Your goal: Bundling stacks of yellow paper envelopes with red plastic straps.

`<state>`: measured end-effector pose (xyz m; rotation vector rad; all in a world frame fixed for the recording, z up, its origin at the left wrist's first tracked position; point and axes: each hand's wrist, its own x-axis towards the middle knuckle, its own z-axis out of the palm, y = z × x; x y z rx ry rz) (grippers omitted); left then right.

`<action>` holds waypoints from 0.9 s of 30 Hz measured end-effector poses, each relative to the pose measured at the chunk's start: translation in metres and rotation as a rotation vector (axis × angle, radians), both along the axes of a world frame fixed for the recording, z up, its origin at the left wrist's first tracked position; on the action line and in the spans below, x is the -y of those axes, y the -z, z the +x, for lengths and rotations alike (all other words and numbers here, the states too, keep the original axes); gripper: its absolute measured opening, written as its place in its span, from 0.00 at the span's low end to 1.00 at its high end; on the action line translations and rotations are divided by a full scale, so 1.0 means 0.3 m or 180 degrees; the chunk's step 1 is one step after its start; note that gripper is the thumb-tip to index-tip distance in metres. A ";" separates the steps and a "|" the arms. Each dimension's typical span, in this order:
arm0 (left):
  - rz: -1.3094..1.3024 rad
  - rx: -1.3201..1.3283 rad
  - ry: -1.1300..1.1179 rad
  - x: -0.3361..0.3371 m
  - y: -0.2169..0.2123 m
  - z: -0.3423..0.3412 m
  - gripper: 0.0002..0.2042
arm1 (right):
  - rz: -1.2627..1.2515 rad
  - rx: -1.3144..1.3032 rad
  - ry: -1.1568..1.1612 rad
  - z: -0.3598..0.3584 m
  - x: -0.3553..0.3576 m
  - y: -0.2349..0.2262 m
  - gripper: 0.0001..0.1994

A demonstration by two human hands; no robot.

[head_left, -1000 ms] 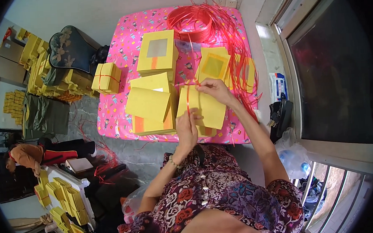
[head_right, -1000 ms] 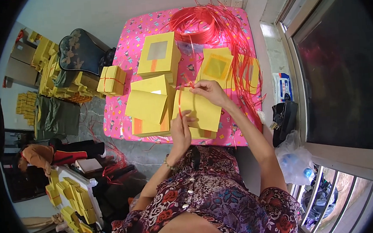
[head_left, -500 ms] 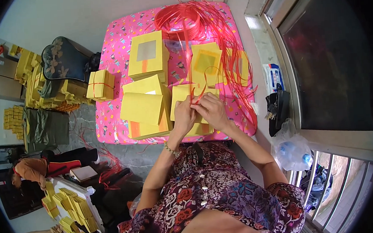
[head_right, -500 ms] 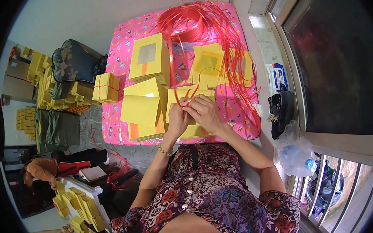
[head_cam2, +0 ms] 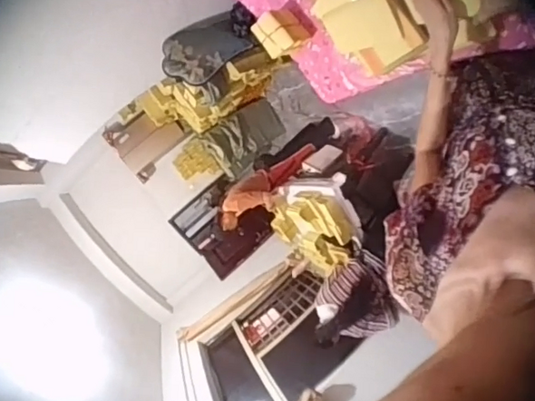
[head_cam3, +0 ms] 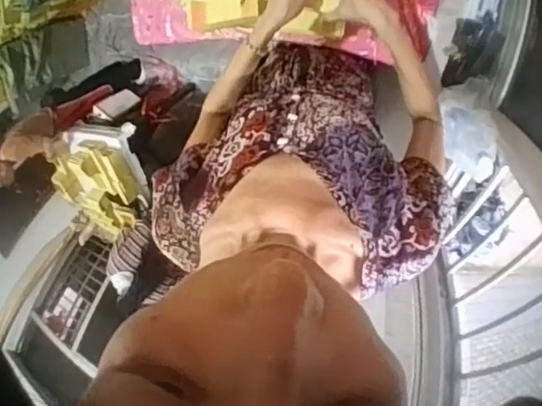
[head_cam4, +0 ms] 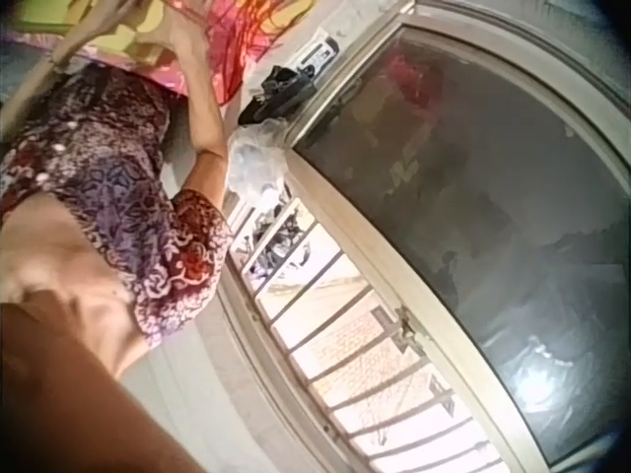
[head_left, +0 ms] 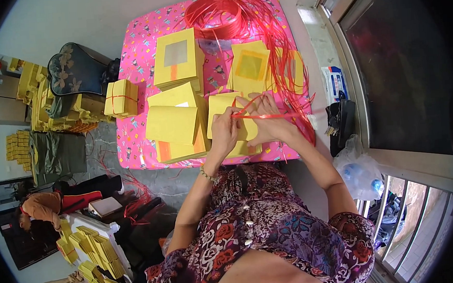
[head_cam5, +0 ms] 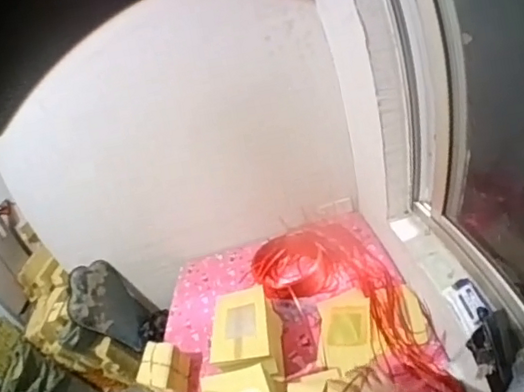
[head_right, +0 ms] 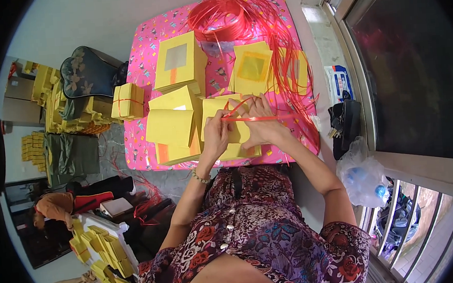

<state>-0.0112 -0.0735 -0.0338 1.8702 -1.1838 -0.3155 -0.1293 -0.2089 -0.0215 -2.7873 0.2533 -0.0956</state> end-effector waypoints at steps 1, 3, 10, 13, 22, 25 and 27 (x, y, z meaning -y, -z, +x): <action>-0.0015 0.0040 0.0007 -0.002 0.003 0.000 0.06 | 0.0096 -0.0055 -0.0048 0.006 0.005 -0.005 0.65; -0.0018 0.0055 0.0024 -0.002 0.013 0.007 0.06 | 0.0192 -0.0110 -0.0097 0.022 0.016 -0.020 0.65; -0.0164 0.0230 -0.0092 0.001 0.025 -0.007 0.07 | 0.0370 -0.0399 0.0005 0.032 0.015 -0.028 0.64; -0.0272 0.0215 -0.0097 0.009 0.039 -0.015 0.08 | 0.0137 -0.0050 0.0180 0.015 -0.010 -0.007 0.65; -0.0398 0.0225 -0.0084 0.014 0.013 -0.030 0.10 | 0.0134 0.0531 0.0418 0.038 -0.034 0.035 0.60; -0.0542 0.0227 -0.0171 0.018 0.017 -0.037 0.10 | 0.0244 0.0647 0.0467 0.041 -0.032 0.051 0.60; -0.0524 0.0079 -0.0223 0.016 0.024 -0.039 0.09 | 0.0279 0.0602 0.0456 0.033 -0.023 0.052 0.60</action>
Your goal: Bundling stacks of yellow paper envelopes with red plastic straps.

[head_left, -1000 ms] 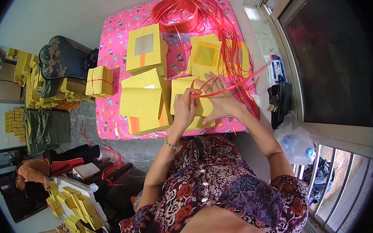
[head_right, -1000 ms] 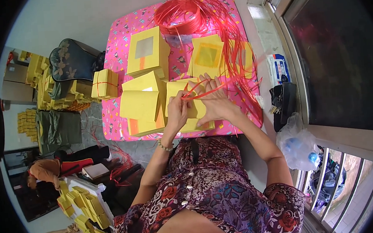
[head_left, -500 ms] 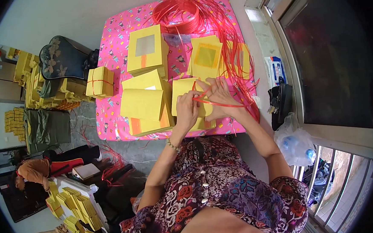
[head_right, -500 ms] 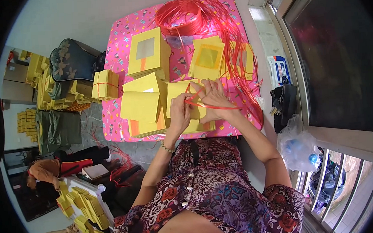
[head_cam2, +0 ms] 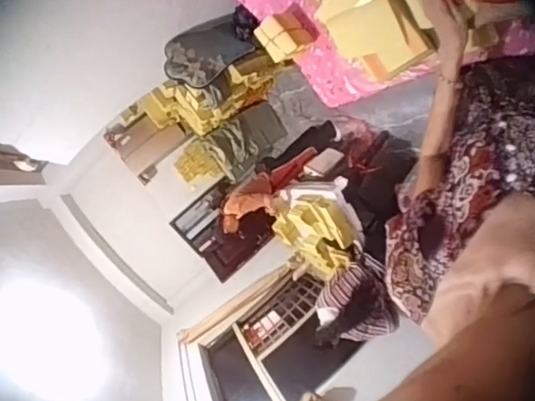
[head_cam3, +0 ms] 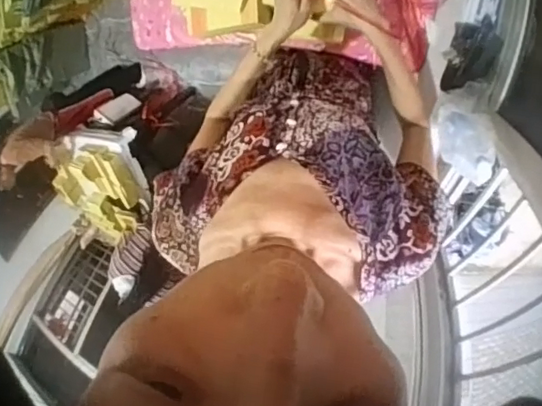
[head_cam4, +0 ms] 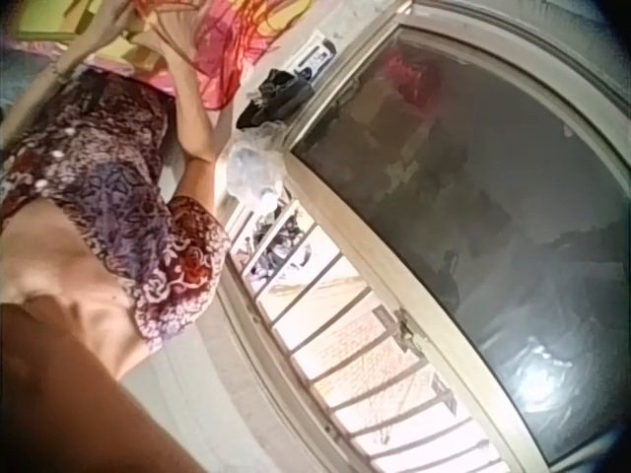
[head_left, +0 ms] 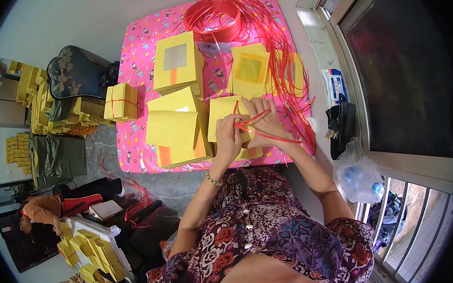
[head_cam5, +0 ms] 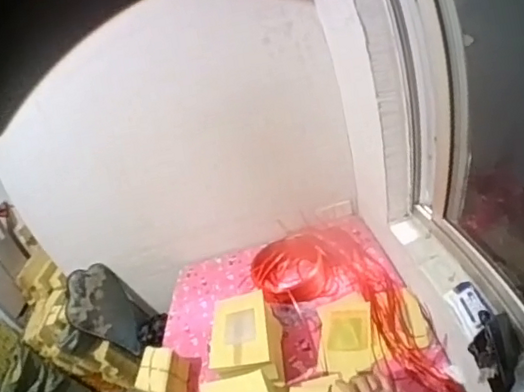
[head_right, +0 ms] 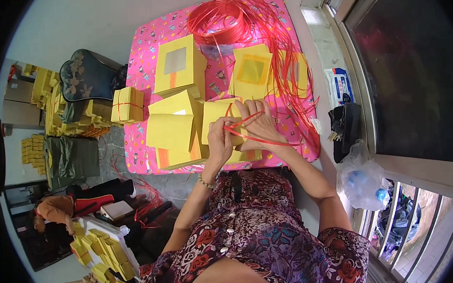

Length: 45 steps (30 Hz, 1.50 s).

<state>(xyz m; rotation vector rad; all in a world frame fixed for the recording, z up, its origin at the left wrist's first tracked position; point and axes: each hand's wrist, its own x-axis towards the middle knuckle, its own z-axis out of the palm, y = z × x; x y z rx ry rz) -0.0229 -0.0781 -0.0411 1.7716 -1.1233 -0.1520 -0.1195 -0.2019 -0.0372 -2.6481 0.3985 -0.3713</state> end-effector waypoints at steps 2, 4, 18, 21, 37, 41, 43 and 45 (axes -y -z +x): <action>0.0018 -0.0154 -0.0038 -0.007 0.009 0.000 0.09 | -0.0067 -0.0052 -0.0108 -0.020 0.001 -0.034 0.59; 0.0073 -0.0324 -0.0201 -0.010 0.020 0.002 0.08 | 0.0164 0.0109 0.0034 -0.043 0.005 -0.056 0.58; 0.0266 -0.0531 -0.0103 -0.039 0.048 0.011 0.07 | 0.2914 0.0914 0.0968 -0.096 -0.062 0.096 0.35; 0.0297 -0.0535 -0.0124 -0.030 0.049 0.007 0.07 | 0.2925 0.0846 0.0864 -0.090 -0.078 0.139 0.36; 0.0221 -0.0163 -0.0099 -0.015 0.025 0.008 0.06 | 0.0095 0.0816 -0.0087 -0.022 0.024 -0.115 0.14; 0.0001 0.0045 0.0059 -0.013 0.039 0.028 0.06 | 0.0364 0.0562 -0.0582 -0.005 -0.005 -0.164 0.11; -0.0072 0.0164 0.0196 -0.009 0.038 0.028 0.06 | 0.0276 0.0652 -0.0471 0.002 -0.013 -0.135 0.11; -0.0096 0.0010 0.0095 -0.002 0.028 0.018 0.06 | 0.0379 0.1010 -0.0219 -0.005 -0.021 -0.133 0.11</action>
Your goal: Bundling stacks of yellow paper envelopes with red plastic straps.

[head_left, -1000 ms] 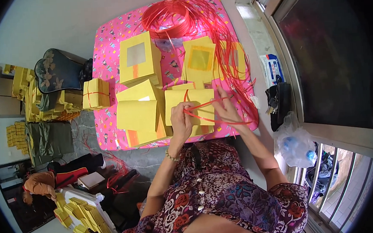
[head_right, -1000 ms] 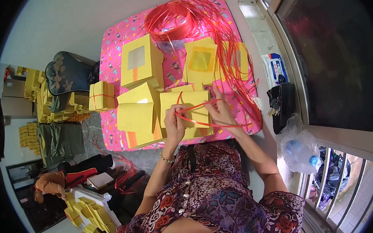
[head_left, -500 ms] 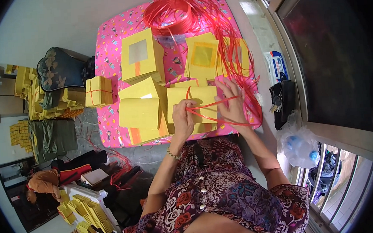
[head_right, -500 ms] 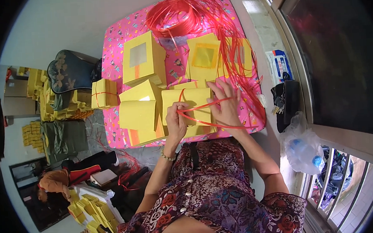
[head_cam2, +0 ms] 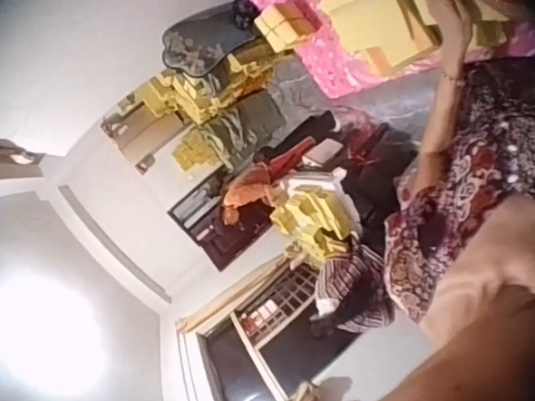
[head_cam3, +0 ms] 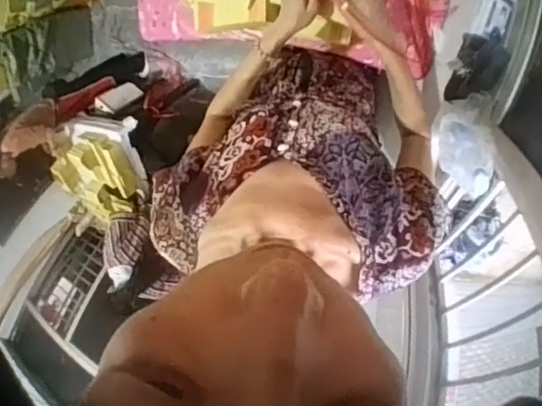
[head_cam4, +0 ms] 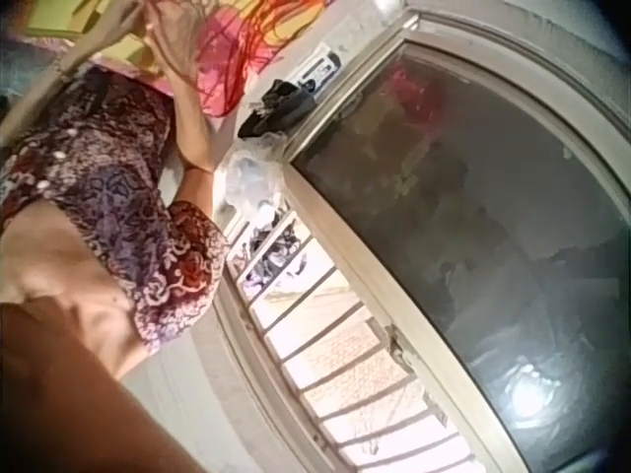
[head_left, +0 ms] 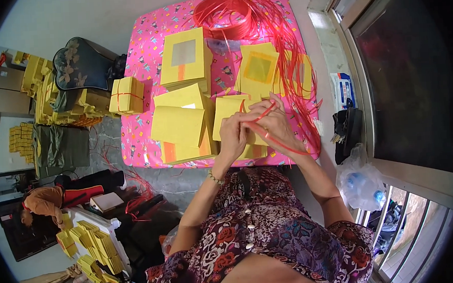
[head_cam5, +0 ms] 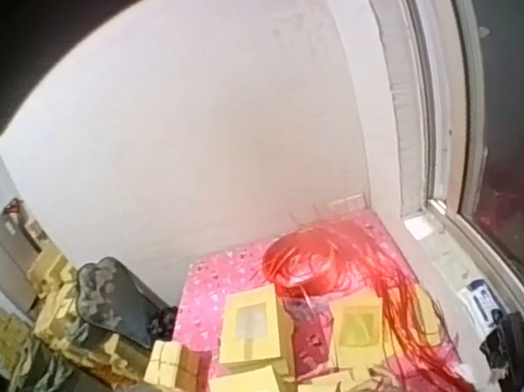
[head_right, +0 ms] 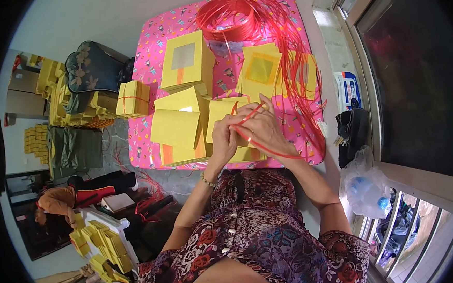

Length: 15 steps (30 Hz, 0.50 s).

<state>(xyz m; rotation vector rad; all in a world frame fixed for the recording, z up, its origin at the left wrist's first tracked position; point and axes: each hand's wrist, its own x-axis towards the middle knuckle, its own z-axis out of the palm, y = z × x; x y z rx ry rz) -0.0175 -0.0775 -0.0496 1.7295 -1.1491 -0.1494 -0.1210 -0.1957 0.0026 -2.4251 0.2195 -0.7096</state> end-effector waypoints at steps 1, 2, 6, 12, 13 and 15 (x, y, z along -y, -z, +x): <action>-0.0006 -0.0002 -0.0018 -0.005 0.006 0.001 0.06 | -0.0006 -0.0002 -0.0018 0.001 -0.004 -0.007 0.11; 0.0263 -0.0114 -0.0107 -0.010 0.014 0.003 0.06 | -0.0019 0.0111 0.0109 0.002 -0.008 -0.018 0.09; 0.0318 -0.0129 -0.0227 -0.003 0.010 -0.002 0.07 | 0.0121 0.0202 0.0418 -0.010 -0.030 -0.024 0.06; 0.0409 -0.0187 -0.0105 0.005 -0.011 -0.009 0.10 | 0.0448 0.0195 0.0359 -0.024 -0.101 -0.017 0.05; 0.0402 -0.0185 -0.0115 0.005 -0.012 -0.009 0.10 | 0.0388 0.0145 0.0372 -0.024 -0.109 -0.015 0.04; 0.0436 -0.0350 -0.0098 0.008 -0.015 -0.008 0.11 | 0.0596 0.0055 0.0440 -0.031 -0.120 -0.004 0.05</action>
